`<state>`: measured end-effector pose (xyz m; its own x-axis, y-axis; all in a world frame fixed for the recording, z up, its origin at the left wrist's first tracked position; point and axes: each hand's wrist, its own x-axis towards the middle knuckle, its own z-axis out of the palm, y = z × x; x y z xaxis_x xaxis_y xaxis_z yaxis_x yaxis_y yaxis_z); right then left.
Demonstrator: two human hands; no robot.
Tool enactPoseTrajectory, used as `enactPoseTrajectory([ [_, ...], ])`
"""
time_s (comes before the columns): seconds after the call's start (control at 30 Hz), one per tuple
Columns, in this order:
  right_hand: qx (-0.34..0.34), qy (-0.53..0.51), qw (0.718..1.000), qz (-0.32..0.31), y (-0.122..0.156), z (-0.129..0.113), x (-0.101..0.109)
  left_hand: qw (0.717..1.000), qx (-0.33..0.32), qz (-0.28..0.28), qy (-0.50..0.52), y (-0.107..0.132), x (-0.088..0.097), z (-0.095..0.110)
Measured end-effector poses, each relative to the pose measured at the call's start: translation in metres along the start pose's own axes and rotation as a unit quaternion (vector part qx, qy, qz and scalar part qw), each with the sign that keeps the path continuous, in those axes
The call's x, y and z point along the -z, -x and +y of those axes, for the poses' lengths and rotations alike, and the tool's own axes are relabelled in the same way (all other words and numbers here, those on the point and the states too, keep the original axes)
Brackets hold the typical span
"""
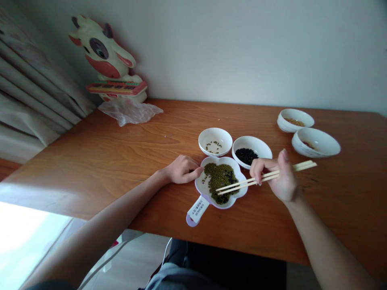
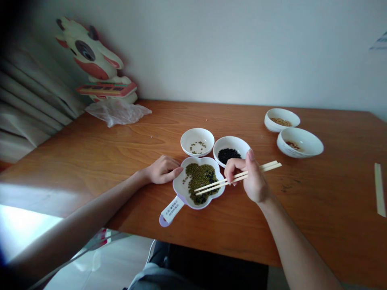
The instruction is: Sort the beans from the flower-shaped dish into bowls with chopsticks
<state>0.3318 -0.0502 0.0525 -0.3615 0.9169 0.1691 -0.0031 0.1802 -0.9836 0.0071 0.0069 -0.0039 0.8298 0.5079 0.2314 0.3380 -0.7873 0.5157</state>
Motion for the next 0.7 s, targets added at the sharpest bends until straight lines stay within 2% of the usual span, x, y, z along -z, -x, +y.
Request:
enactPoseTrajectory([
  [0.57,0.047,0.019,0.998,-0.025,0.006,0.002,-0.008,1.000,0.007,-0.009,-0.024,0.003,0.001,0.008],
  [0.7,0.056,0.024,0.998,-0.023,0.006,0.002,-0.011,1.000,0.008,0.003,-0.022,0.004,0.001,0.012],
])
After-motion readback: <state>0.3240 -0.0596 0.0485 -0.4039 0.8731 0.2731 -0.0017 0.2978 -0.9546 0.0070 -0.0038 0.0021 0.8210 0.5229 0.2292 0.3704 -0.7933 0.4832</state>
